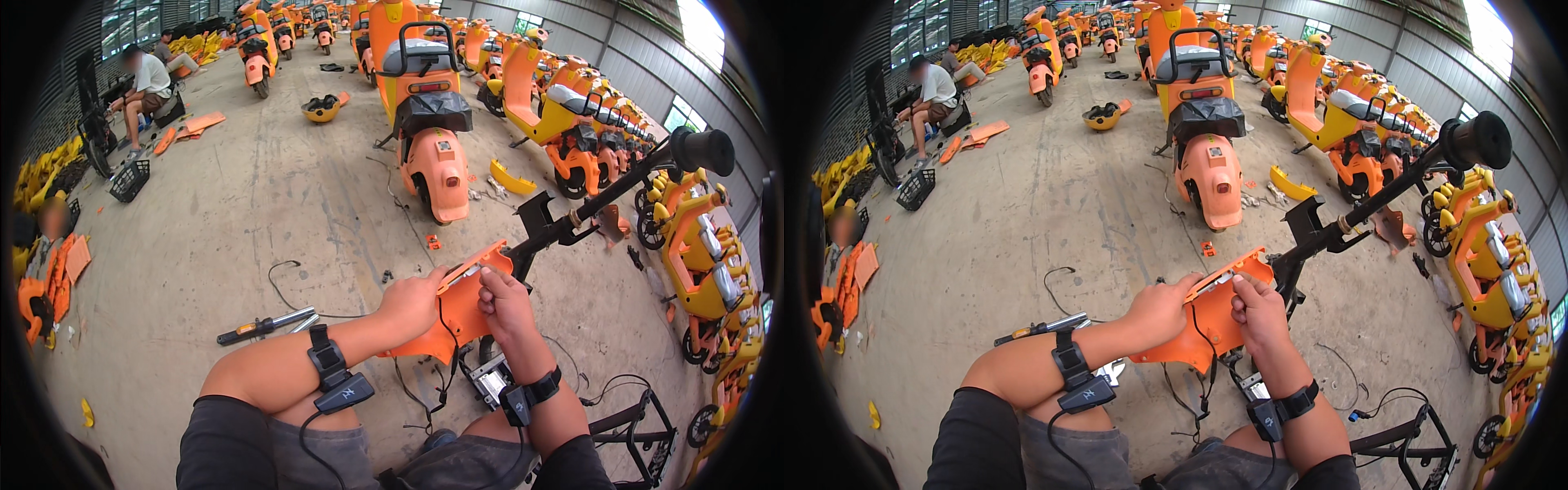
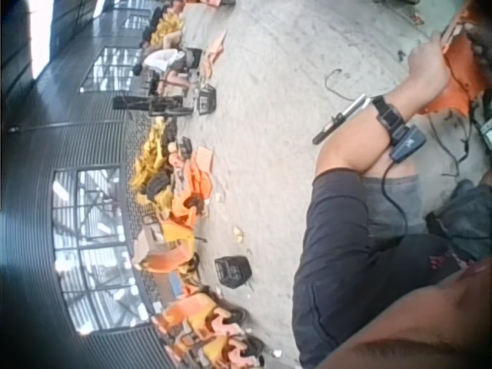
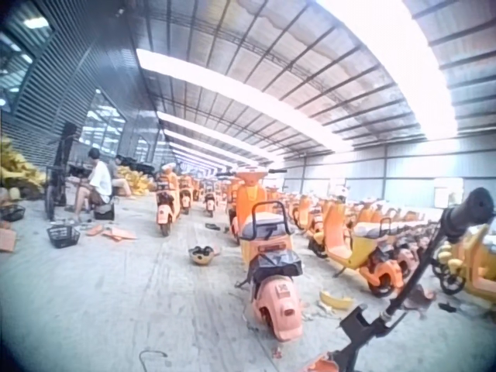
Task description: The person holds orange plastic body panels and inserts thin electrical wires through pre-drilled holes by hand.
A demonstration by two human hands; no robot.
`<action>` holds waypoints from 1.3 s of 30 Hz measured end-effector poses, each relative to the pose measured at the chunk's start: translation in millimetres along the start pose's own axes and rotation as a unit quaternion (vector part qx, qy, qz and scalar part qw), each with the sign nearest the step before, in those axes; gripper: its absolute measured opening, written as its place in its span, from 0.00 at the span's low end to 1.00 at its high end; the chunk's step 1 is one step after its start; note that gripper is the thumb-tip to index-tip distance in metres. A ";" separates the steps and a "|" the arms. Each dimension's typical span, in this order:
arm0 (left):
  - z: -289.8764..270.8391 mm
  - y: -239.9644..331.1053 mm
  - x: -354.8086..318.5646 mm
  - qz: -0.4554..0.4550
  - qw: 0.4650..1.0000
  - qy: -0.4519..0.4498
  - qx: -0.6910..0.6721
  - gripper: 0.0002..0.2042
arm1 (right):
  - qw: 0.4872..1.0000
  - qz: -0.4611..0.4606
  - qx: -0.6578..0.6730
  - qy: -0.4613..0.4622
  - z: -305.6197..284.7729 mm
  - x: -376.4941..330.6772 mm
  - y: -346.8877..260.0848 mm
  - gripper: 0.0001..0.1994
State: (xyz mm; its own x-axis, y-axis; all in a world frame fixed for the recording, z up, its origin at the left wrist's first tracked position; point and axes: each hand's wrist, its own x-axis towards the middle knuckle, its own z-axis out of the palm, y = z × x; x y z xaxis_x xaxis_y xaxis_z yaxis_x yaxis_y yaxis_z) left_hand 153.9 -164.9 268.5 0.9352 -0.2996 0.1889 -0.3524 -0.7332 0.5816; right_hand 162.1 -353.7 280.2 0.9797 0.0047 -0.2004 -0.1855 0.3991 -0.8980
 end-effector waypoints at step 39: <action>4.1 -0.3 -1.1 0.015 1.000 0.004 0.009 0.27 | 0.997 0.005 -0.068 0.020 -6.6 3.8 5.5 0.08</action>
State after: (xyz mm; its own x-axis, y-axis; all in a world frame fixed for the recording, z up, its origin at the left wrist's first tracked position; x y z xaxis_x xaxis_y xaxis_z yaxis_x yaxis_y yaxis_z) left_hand 152.9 -166.8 264.9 0.9241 -0.3172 0.2132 -0.3816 -0.7345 0.5611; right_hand 164.4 -357.6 271.9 0.9745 -0.0307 -0.2222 -0.2058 0.2708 -0.9404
